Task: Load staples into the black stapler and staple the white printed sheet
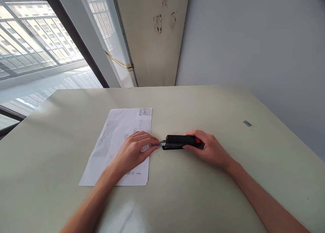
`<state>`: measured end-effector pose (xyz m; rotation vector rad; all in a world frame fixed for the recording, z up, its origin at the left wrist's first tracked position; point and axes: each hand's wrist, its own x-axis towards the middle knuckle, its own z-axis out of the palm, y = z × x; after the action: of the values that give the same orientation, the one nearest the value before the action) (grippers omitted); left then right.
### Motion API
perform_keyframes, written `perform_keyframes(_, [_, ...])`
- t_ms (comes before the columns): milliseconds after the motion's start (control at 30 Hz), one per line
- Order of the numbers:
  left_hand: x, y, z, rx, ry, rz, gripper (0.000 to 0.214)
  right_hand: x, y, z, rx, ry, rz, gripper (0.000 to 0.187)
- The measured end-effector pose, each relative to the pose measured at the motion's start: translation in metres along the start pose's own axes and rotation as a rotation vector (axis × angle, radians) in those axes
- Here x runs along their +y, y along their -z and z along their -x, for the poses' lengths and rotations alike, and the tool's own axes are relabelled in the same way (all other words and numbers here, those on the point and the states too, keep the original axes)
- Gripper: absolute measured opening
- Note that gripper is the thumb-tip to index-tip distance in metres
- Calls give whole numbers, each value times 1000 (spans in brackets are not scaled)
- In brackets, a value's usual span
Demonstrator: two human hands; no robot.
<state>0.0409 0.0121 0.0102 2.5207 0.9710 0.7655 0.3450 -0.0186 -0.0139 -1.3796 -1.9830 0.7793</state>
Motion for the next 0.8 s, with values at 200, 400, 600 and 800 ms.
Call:
perform_keyframes(200, [0,0,0,11,9,26,16,0,1,0,-8,-4,-15,29])
perform_keyframes(400, [1,-1,1,23,-18,-9,14,0,0,0,-3,-3,-11,28])
perform_keyframes(600, [1,0,1,24,-49,-24,15,-1,0,1,-5,-6,-25,25])
perform_keyframes(800, [0,-1,2,58,-16,-46,14,-1,0,1,-8,-6,-19,24])
